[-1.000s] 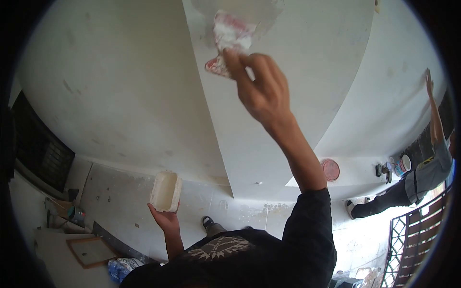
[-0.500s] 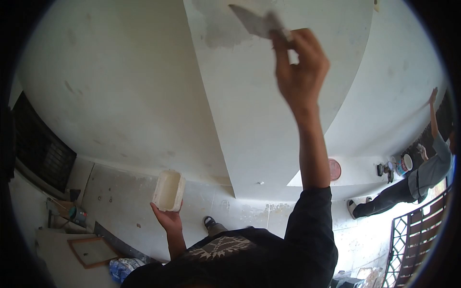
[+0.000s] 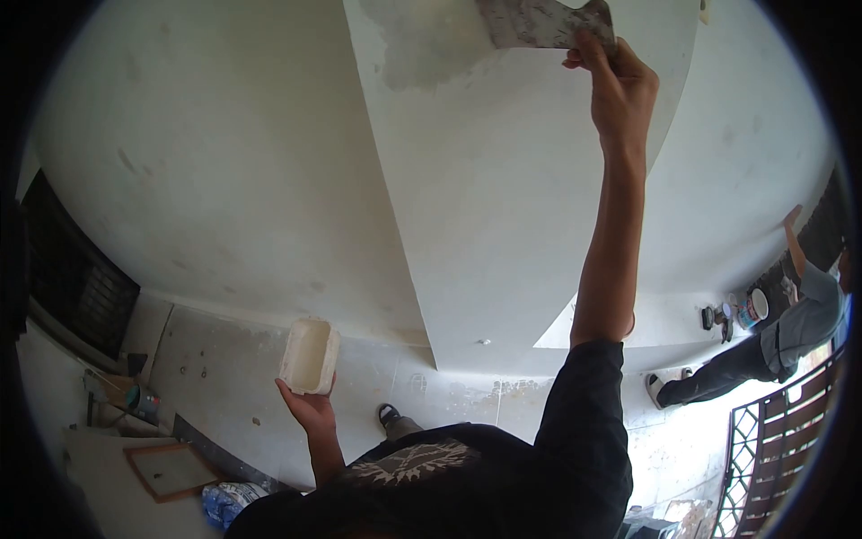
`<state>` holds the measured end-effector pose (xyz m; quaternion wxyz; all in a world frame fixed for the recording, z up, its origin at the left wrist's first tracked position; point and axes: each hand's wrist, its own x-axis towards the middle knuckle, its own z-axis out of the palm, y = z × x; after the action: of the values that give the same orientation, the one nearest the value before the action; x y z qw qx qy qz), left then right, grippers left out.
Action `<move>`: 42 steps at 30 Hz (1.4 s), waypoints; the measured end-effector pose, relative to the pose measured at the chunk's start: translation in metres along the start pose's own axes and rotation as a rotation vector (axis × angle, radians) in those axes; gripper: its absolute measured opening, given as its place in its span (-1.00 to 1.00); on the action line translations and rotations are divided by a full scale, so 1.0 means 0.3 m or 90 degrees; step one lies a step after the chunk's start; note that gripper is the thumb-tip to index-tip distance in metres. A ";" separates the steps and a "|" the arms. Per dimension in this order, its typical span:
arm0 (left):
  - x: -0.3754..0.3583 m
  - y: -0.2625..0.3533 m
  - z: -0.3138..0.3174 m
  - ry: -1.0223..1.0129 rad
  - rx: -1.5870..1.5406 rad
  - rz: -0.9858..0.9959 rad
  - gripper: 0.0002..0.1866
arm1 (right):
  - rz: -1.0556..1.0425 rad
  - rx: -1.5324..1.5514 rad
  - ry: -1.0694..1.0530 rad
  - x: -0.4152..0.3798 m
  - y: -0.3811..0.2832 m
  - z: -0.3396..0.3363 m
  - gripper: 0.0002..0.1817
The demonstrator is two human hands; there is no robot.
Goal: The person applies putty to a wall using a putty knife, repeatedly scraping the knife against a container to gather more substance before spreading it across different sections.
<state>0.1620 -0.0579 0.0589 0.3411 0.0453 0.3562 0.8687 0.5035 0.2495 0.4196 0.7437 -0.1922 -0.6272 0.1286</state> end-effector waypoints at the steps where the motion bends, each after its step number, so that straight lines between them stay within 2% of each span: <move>1: -0.001 0.000 0.005 0.000 0.004 0.000 -0.28 | -0.004 -0.028 -0.021 -0.003 0.006 0.017 -0.72; 4: -0.002 -0.005 0.016 -0.007 0.011 0.001 -0.28 | -0.049 -0.104 -0.087 -0.041 0.011 0.096 -0.72; 8: -0.016 0.000 0.032 -0.010 -0.018 -0.019 -0.32 | -0.007 -0.131 -0.128 -0.072 -0.049 0.136 -0.74; 10: -0.005 -0.010 0.010 -0.020 -0.011 -0.009 -0.29 | -0.055 0.024 -0.036 -0.041 -0.049 0.092 -0.73; 13: -0.010 -0.003 -0.005 -0.018 -0.003 -0.006 -0.30 | -0.023 -0.032 0.054 0.016 -0.051 0.033 -0.70; 18: -0.005 0.001 -0.017 -0.006 0.004 -0.003 -0.30 | -0.052 -0.076 -0.035 -0.017 0.013 0.108 -0.69; 21: -0.006 -0.001 -0.001 -0.004 0.004 -0.006 -0.30 | -0.037 -0.098 -0.081 -0.064 -0.042 0.171 -0.71; 24: -0.003 0.000 0.014 -0.004 -0.001 -0.001 -0.30 | -0.082 -0.008 -0.021 -0.008 -0.026 0.124 -0.73; 26: -0.004 0.000 0.014 -0.005 -0.008 0.000 -0.30 | -0.042 -0.038 0.040 0.037 -0.038 0.087 -0.74; 28: -0.005 -0.001 0.011 -0.011 -0.006 -0.004 -0.31 | -0.024 -0.038 0.011 0.056 -0.023 0.097 -0.72; 31: -0.001 -0.006 0.001 -0.032 -0.003 -0.004 -0.32 | -0.068 -0.166 -0.084 -0.004 -0.031 0.182 -0.70; 32: -0.003 -0.011 0.001 -0.031 -0.003 -0.008 -0.32 | -0.100 -0.127 -0.111 -0.025 -0.014 0.218 -0.69; 34: -0.001 -0.010 0.003 -0.025 0.000 -0.004 -0.32 | -0.071 -0.107 -0.127 -0.043 -0.035 0.234 -0.70; 38: 0.005 -0.008 -0.002 -0.011 -0.012 0.001 -0.31 | -0.090 -0.063 -0.005 -0.016 -0.067 0.124 -0.71; 42: 0.010 0.000 -0.013 -0.017 -0.013 -0.003 -0.30 | -0.004 -0.031 0.035 -0.039 -0.040 0.091 -0.71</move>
<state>0.1585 -0.0584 0.0554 0.3484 0.0528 0.3426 0.8709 0.4741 0.2372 0.4183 0.7558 -0.2122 -0.6103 0.1057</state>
